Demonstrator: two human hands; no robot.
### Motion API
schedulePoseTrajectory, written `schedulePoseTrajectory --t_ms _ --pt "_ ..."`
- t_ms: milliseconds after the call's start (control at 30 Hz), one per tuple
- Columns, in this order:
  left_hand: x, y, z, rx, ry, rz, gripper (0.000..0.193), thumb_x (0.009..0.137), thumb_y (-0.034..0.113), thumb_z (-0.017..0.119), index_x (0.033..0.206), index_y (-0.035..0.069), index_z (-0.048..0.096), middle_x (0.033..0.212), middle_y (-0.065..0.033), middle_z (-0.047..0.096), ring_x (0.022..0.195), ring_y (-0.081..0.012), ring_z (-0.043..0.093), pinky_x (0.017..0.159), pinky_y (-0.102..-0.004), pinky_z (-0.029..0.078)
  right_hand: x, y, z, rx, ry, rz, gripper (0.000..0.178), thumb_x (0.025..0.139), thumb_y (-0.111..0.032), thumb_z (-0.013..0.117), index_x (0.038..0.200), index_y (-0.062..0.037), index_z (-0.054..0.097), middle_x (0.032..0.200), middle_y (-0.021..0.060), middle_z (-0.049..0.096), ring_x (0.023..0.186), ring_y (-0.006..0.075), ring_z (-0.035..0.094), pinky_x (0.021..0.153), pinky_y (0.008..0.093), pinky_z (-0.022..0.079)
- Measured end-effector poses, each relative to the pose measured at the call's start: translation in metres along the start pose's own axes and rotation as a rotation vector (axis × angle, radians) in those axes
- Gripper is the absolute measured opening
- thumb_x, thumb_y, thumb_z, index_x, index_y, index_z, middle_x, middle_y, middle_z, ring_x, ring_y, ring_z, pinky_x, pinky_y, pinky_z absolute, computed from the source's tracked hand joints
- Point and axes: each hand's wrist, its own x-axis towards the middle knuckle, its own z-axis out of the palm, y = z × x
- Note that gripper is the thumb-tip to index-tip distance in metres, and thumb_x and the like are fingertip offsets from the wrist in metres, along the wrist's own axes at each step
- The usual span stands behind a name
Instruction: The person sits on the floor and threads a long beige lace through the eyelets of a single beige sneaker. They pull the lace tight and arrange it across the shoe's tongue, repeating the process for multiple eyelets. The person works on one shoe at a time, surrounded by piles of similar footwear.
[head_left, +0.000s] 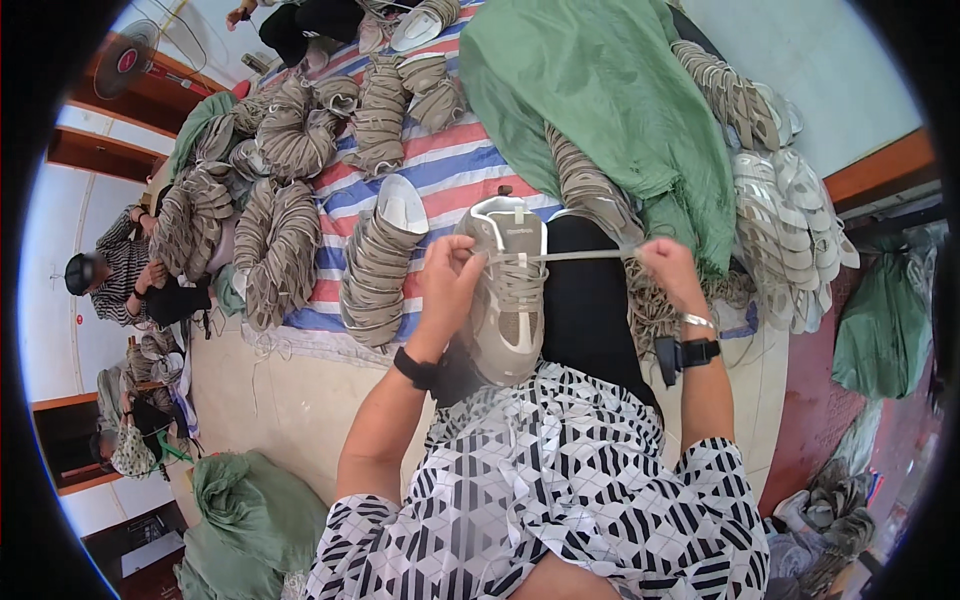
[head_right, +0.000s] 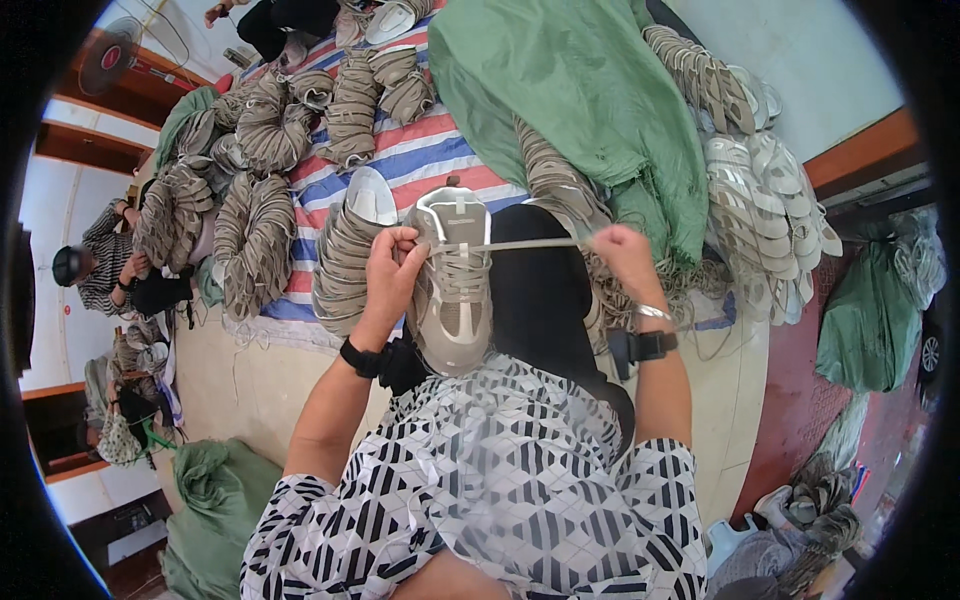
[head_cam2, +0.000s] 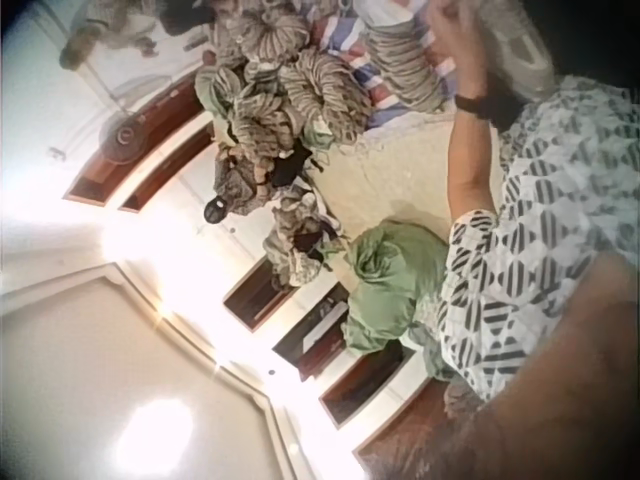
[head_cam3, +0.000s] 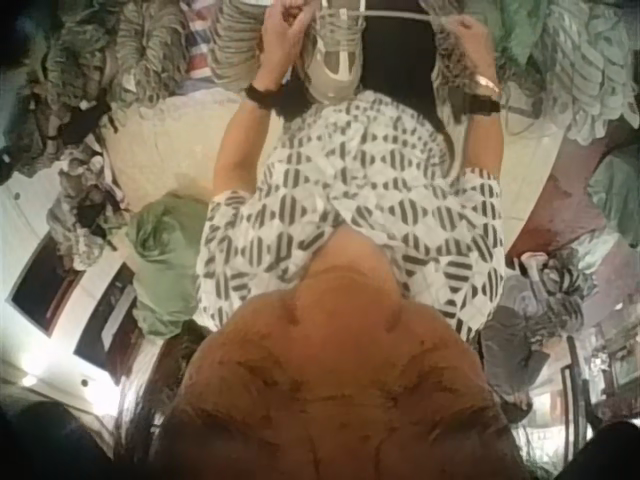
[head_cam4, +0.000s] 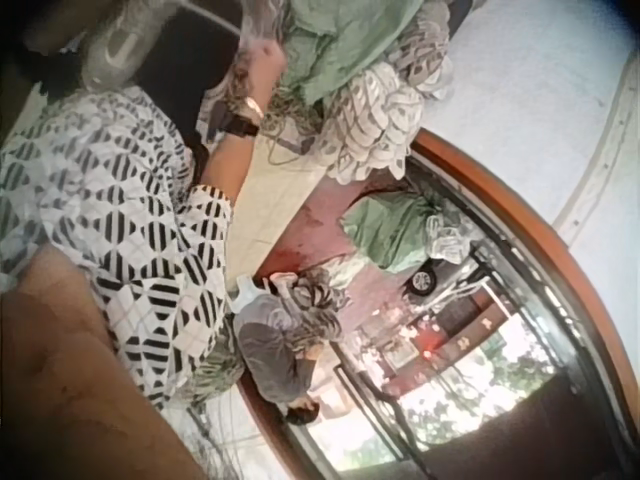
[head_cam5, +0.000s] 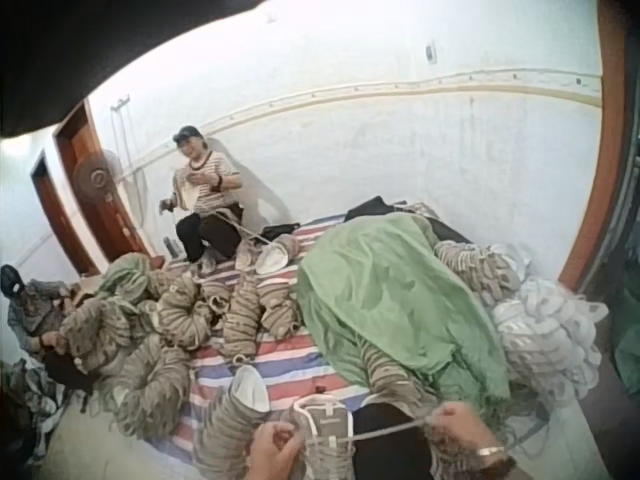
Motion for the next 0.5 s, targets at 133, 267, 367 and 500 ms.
schedulePoseTrajectory --t_ms 133,267,367,500 --pt "-0.022 0.014 -0.006 0.071 0.017 -0.013 0.023 0.084 0.009 0.066 0.102 -0.001 0.055 0.082 -0.0021 0.047 0.068 -0.0098 0.044 0.062 -0.0226 0.041 -0.017 0.014 -0.005 -0.361 0.172 -0.22 0.014 0.083 -0.013 0.065 0.087 0.0 0.066 0.078 0.009 0.065 0.07 0.0195 0.062 0.065 0.0298 0.049" --pt "-0.031 0.004 -0.014 0.048 -0.124 -0.133 0.018 0.088 0.009 0.063 0.098 0.0 0.051 0.076 -0.0004 0.047 0.066 -0.0085 0.042 0.061 -0.0225 0.04 -0.038 -0.049 0.052 -0.365 0.145 -0.58 0.013 0.082 -0.012 0.065 0.091 -0.0023 0.067 0.087 0.0124 0.065 0.08 0.0265 0.064 0.073 0.0324 0.049" --pt "-0.022 0.01 -0.017 0.059 -0.089 -0.07 0.016 0.091 0.012 0.06 0.099 0.002 0.05 0.074 -0.0002 0.05 0.064 -0.007 0.043 0.059 -0.0217 0.039 -0.045 -0.071 0.104 -0.451 -0.117 -0.779 0.017 0.078 -0.011 0.07 0.092 -0.0029 0.065 0.079 0.0094 0.057 0.069 0.0264 0.058 0.064 0.0326 0.048" --pt "-0.013 0.016 -0.016 -0.453 -0.127 -0.297 0.012 0.093 0.015 0.058 0.099 0.006 0.053 0.072 0.0002 0.054 0.06 -0.004 0.044 0.054 -0.021 0.037 -0.02 -0.058 0.126 -0.52 -0.203 -0.887 0.01 0.08 -0.014 0.067 0.081 -0.0047 0.065 0.075 0.0096 0.06 0.068 0.0253 0.061 0.059 0.033 0.049"
